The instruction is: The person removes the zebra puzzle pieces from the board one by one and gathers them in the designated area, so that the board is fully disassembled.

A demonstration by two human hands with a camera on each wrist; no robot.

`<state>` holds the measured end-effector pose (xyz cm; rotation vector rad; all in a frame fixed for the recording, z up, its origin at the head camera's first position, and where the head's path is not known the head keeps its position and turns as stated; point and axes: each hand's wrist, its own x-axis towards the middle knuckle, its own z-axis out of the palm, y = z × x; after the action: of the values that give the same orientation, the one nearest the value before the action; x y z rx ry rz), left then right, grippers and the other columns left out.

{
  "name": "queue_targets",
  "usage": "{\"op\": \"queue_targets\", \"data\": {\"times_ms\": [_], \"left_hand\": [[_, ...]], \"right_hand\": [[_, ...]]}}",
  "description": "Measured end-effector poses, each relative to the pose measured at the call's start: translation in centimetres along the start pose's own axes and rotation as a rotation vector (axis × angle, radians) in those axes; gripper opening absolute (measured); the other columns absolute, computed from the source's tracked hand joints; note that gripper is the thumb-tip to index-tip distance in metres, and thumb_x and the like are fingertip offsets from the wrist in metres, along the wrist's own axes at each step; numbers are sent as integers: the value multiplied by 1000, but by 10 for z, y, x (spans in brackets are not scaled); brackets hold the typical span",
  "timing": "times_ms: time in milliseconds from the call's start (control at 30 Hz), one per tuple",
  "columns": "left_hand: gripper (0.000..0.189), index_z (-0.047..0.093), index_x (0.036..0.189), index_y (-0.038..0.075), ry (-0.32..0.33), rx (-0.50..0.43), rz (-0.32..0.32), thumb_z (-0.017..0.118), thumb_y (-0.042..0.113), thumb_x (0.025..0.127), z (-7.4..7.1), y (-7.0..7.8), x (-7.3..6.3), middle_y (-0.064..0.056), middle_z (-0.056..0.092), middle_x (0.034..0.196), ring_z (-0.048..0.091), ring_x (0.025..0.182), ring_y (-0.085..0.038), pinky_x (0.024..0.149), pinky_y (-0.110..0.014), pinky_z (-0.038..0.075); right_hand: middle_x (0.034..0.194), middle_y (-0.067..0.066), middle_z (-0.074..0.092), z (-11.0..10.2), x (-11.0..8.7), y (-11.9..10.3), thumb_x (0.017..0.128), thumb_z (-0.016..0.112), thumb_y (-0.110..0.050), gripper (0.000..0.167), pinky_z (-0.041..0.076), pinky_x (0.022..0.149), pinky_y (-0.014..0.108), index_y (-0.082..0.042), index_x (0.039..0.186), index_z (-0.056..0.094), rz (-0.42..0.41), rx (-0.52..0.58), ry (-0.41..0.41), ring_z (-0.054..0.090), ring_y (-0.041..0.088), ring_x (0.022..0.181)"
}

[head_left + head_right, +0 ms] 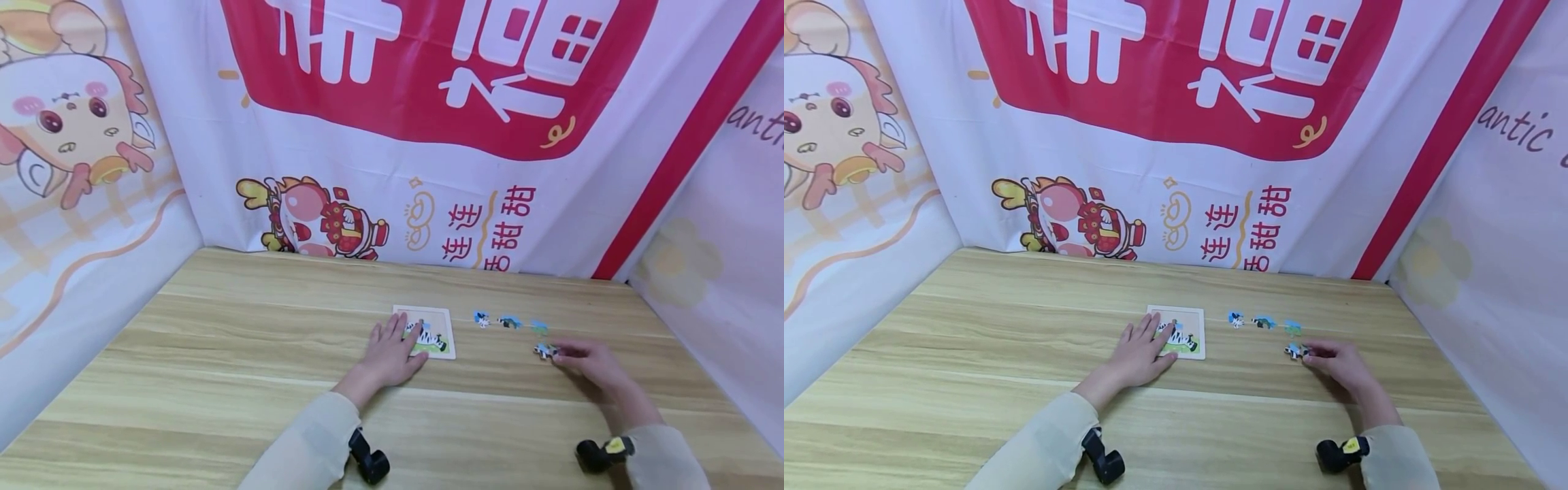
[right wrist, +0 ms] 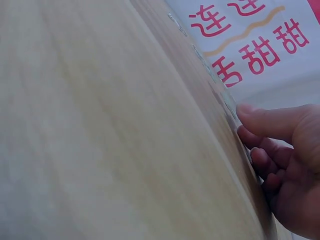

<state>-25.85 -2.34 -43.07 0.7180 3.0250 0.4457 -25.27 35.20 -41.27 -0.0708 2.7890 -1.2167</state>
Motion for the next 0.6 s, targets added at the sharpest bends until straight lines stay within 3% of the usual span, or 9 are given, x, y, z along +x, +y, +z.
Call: {"op": "queue_targets", "data": {"times_ms": [333, 600], "left_hand": [[62, 20, 138, 17, 0, 7, 4, 29, 52, 88, 0, -1, 0, -15, 6, 142, 0, 128, -29, 98, -50, 1], [62, 19, 139, 18, 0, 4, 1, 28, 52, 88, 0, -1, 0, -14, 5, 142, -1, 128, -29, 98, -50, 0]], "right_hand": [[116, 21, 47, 4, 1, 1, 78, 63, -26, 44, 27, 84, 53, -6, 116, 54, 70, -4, -18, 39, 35, 105], [96, 10, 54, 3, 3, -1, 78, 63, -20, 42, 36, 76, 39, -3, 116, 53, 25, -40, -16, 46, 24, 90]]}}
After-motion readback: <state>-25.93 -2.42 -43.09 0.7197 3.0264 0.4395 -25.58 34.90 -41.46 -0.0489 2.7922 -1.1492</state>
